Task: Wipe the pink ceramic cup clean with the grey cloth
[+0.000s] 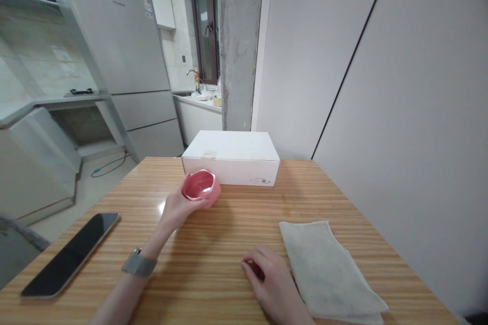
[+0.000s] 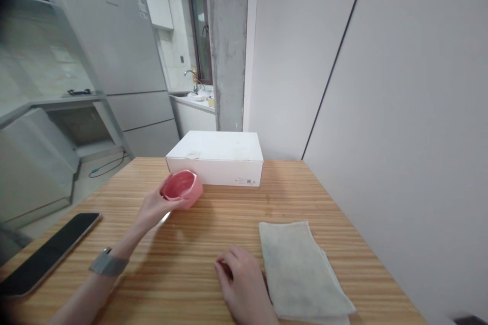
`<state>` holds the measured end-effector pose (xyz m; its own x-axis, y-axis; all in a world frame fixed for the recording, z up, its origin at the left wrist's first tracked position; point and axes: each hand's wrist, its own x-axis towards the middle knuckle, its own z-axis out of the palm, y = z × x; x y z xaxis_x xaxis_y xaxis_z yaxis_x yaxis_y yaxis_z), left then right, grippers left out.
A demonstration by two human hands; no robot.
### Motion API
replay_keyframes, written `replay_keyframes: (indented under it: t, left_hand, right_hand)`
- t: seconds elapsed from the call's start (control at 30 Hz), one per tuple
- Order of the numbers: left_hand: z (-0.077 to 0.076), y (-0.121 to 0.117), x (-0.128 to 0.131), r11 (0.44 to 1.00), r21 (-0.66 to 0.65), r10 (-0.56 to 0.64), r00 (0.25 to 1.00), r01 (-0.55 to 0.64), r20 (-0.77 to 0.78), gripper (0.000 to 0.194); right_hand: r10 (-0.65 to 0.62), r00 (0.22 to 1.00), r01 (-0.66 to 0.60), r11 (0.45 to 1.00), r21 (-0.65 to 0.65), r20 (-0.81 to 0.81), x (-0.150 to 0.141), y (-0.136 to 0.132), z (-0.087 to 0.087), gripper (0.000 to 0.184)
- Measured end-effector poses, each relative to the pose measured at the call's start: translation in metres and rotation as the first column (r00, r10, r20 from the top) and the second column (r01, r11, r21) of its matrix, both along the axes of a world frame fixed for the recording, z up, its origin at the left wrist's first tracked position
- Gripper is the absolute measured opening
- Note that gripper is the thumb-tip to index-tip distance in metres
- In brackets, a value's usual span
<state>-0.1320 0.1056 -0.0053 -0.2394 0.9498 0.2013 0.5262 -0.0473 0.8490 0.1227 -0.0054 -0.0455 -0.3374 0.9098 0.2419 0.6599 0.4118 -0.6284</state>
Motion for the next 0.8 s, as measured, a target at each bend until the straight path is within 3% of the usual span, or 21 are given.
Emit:
replay_keyframes:
  t: [0.13, 0.3, 0.63, 0.7, 0.8]
  left_hand:
    - [-0.015, 0.010, -0.043, 0.995, 0.003, 0.099, 0.990, -0.099, -0.101, 0.104]
    - [-0.026, 0.017, -0.063, 0.995, -0.032, 0.091, 0.984, -0.097, -0.152, 0.102]
    - [-0.032, 0.024, -0.068, 0.998, -0.053, 0.027, 0.989, -0.035, -0.149, 0.099]
    - [-0.030, 0.023, -0.062, 0.999, 0.005, 0.033, 0.980, -0.033, -0.195, 0.094]
    - [-0.019, 0.009, -0.033, 0.973, 0.224, 0.138, 0.925, -0.059, -0.354, 0.086]
  right_hand:
    - [0.004, 1.000, -0.004, 1.000, -0.013, -0.008, 0.000, -0.001, 0.001, 0.014]
    - [0.010, 1.000, -0.010, 1.000, -0.003, -0.008, 0.000, -0.002, 0.004, 0.013]
    - [0.000, 1.000, 0.000, 1.000, 0.003, -0.012, -0.001, -0.004, 0.004, 0.013]
    - [-0.001, 1.000, 0.001, 1.000, 0.019, -0.004, -0.001, -0.004, 0.003, 0.013]
    - [0.003, 1.000, -0.005, 0.994, 0.109, 0.016, 0.000, -0.005, 0.001, 0.014]
